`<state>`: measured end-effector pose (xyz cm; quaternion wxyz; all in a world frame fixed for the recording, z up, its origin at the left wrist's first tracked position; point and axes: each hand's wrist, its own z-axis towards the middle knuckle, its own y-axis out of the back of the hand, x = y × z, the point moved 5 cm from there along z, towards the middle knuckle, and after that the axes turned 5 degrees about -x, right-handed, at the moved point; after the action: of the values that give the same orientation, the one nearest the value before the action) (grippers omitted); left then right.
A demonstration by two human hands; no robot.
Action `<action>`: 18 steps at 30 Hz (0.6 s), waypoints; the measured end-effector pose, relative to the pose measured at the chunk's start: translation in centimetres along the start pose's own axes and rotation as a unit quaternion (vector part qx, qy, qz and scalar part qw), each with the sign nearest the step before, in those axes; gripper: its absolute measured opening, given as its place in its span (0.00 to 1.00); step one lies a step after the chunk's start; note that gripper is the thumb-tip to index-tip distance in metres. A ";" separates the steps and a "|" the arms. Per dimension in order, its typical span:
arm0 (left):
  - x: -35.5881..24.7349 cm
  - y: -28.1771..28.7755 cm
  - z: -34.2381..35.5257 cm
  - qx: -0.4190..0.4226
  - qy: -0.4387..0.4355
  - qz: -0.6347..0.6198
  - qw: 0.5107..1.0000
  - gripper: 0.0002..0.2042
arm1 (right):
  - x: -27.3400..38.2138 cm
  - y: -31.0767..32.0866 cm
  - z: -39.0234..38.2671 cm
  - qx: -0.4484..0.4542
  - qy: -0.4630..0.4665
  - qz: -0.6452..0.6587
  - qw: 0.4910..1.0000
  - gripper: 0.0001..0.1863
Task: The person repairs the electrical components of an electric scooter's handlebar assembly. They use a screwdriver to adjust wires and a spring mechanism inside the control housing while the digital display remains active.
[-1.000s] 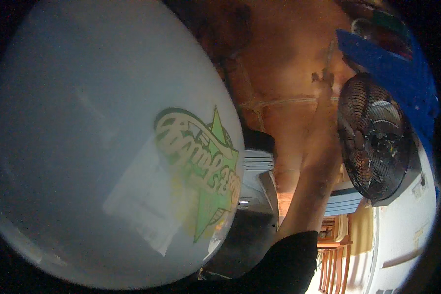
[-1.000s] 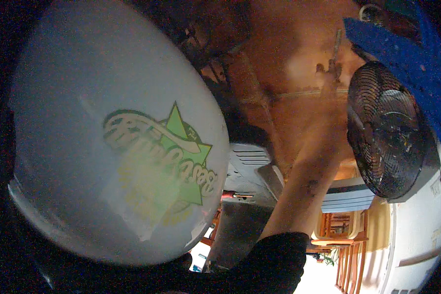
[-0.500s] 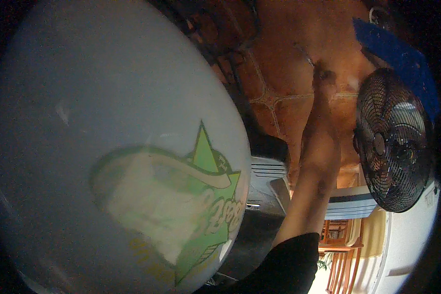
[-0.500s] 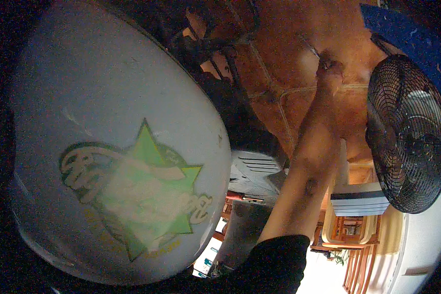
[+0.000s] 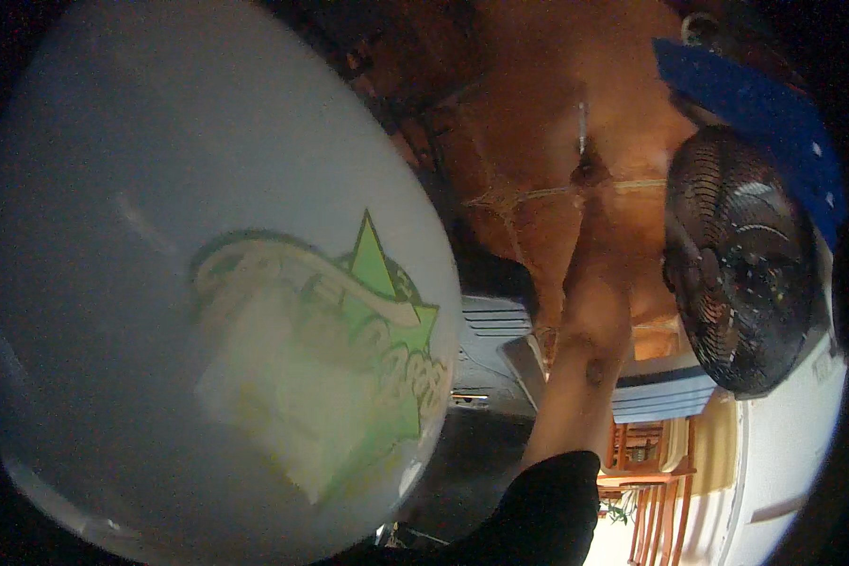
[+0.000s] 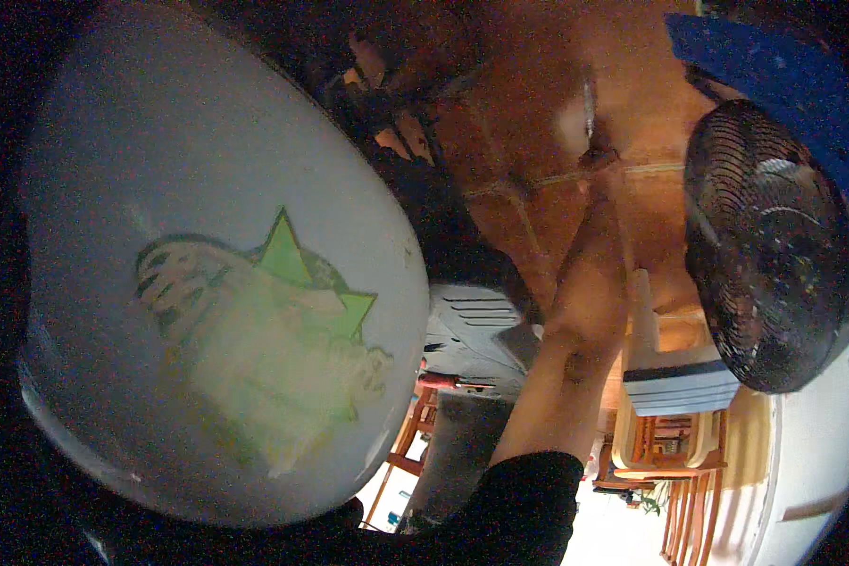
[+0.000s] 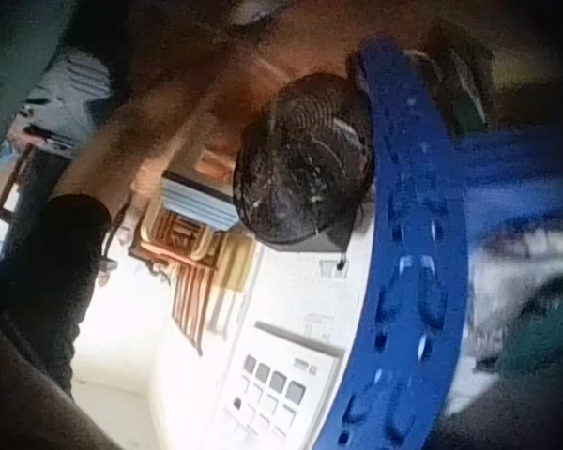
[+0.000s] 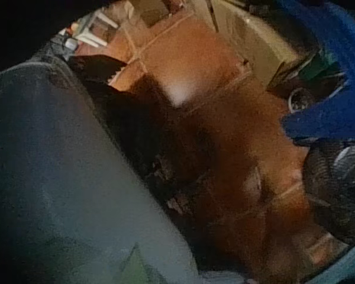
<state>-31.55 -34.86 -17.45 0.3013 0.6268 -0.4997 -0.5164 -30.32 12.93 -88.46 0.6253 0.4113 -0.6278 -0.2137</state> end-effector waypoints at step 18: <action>0.9 2.7 -2.0 -0.152 -0.012 -0.090 0.984 0.11 | 32.3 33.0 9.2 -0.218 -0.217 0.576 0.758 0.07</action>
<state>-30.54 -36.82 -14.74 0.3394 0.6096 -0.3602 -0.6192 -43.50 4.16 -44.07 0.5503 -0.2323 -0.8016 -0.0277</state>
